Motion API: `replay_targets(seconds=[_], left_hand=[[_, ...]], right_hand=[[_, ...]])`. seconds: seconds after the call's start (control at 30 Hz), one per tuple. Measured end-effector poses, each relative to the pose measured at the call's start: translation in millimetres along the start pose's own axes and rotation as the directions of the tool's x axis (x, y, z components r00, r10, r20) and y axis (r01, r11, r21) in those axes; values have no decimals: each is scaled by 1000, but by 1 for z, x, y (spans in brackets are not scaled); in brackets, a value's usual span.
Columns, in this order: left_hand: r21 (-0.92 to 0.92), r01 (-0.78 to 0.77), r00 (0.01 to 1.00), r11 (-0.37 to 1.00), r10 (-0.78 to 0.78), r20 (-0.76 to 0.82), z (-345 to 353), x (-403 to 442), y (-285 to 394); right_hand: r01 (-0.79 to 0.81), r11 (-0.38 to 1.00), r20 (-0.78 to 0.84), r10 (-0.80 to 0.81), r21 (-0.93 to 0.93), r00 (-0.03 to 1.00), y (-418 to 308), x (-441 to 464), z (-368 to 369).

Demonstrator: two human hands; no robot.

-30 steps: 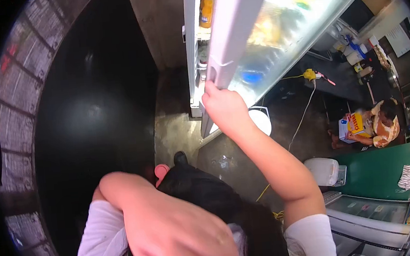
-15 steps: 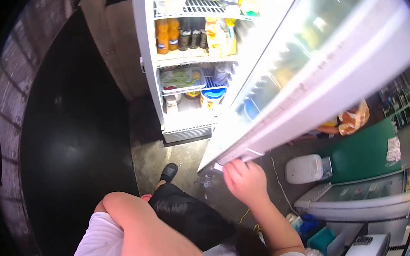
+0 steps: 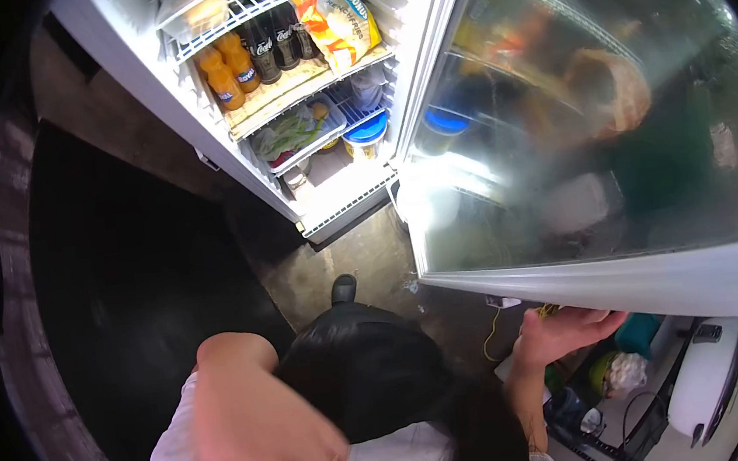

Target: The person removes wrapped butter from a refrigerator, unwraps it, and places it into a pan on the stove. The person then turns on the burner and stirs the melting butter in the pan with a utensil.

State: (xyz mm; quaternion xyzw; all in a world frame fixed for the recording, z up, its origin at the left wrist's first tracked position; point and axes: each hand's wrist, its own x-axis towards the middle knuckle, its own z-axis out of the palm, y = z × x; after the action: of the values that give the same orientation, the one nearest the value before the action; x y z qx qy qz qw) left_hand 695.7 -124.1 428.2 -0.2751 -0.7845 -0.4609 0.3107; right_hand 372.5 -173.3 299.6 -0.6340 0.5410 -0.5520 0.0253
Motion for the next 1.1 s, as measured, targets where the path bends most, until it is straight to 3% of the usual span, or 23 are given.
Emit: replay_targets(seconds=[0.07, 0.1, 0.17, 0.23, 0.3, 0.37, 0.43, 0.5, 0.67, 0.77, 0.93, 1.1], left_hand=[[-103, 148, 988, 984, -150, -16, -13, -26, -12], [-152, 221, 974, 964, -225, -15, -18, -42, -22], [-168, 238, 889, 957, -284, -359, -27, -76, -42], [-184, 487, 656, 854, -497, -568, -28, -122, -61], [-287, 640, 308, 713, -580, -754, -23, -158, -81], [-190, 778, 191, 598, -515, -836, -22, -196, -97], [-217, 805, 113, 551, -503, -857, -31, -206, -96], [-201, 849, 78, 489, -492, -867, -43, -214, -95], [94, 936, 254, 338, -468, -846, -83, -221, -87], [89, 944, 240, 316, -481, -843, -91, -220, -89], [164, 944, 302, 285, -554, -776, -76, -211, -99], [199, 919, 381, 340, -637, -671, -41, -195, -113]], right_hand=[[143, 984, -123, -130, 102, 984, -23, 13, 28], [106, 987, -172, -84, 120, 982, -25, 14, 36], [40, 986, -277, 7, 164, 961, -28, 15, 52], [19, 992, -314, 20, 122, 949, -28, 15, 56], [-49, 988, -356, 100, 149, 929, -24, 6, 60], [-105, 970, -379, 184, 220, 907, -26, -2, 63], [-111, 984, -387, 157, 137, 909, -36, -2, 68], [-95, 989, -433, 136, 115, 891, -32, -10, 73], [-72, 989, -490, 126, 127, 862, -36, -19, 85], [-52, 996, -485, 82, 75, 871, -44, -23, 90], [5, 998, -501, 30, 67, 865, -40, -27, 94], [47, 998, -468, -18, 51, 883, -36, -22, 91]])
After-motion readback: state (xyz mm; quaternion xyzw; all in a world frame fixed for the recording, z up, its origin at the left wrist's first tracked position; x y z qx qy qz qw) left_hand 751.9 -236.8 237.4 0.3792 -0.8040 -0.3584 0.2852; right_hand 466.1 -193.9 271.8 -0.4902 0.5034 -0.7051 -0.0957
